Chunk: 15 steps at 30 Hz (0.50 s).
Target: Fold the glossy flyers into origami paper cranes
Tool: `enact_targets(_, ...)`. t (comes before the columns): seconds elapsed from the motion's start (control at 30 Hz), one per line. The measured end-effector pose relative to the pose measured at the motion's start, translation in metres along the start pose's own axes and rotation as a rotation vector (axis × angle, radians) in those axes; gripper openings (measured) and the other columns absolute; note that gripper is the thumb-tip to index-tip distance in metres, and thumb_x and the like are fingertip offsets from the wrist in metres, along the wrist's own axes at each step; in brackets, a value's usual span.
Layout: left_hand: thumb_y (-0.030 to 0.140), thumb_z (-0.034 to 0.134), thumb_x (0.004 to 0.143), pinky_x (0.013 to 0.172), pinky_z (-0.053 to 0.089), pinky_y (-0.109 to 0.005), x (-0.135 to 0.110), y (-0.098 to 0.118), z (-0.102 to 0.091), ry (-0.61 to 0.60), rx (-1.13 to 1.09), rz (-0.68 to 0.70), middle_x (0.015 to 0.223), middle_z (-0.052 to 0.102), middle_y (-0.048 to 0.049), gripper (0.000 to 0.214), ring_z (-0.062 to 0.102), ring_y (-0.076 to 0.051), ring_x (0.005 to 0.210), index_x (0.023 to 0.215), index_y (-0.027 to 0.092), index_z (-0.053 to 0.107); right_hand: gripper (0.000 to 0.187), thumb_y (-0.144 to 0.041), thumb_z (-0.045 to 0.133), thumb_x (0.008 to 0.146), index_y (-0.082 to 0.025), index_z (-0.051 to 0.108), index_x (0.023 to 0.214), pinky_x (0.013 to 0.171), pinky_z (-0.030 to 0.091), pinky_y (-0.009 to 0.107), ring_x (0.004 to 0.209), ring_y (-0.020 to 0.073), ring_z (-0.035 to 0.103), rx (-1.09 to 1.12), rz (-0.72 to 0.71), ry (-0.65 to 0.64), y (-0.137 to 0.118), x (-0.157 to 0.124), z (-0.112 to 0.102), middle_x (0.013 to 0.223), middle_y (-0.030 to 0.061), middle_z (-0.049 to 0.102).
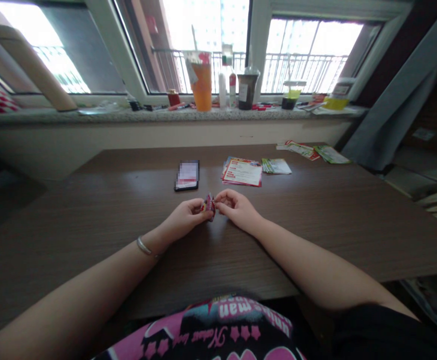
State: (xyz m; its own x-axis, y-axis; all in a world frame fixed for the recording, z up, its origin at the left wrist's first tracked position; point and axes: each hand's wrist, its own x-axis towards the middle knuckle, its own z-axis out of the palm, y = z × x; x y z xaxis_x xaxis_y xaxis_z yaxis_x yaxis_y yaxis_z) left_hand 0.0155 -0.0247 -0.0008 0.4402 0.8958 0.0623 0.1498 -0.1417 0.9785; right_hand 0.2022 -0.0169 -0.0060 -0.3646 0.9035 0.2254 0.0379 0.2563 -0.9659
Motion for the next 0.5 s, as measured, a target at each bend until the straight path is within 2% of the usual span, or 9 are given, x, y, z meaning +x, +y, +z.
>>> enact_targets(0.2,0.033,0.071,0.072,0.072,0.048,-0.029,-0.0006,0.0004,-0.0001,-0.075,-0.061,-0.032,0.072,0.068,-0.0023,0.021,0.062,-0.015,0.070,0.075,0.014,0.063,0.027,-0.041,0.068,0.076,-0.021,0.058,0.092,0.067,0.049,0.028,0.068,0.0127,0.058,0.045,-0.049,0.006,-0.0003,-0.0037,0.0018,0.080,0.0006,0.062)
enact_targets(0.5,0.034,0.072,0.073,0.072,0.042,-0.025,0.0015,-0.0054,-0.0025,-0.110,-0.139,-0.078,0.074,0.066,0.0001,0.022,0.058,-0.012,0.069,0.076,0.014,0.064,0.026,-0.039,0.069,0.075,-0.022,0.055,0.088,0.062,0.047,0.027,0.062,0.0114,0.054,0.067,-0.062,-0.001,-0.0032,-0.0022,-0.0007,0.073,-0.0020,0.057)
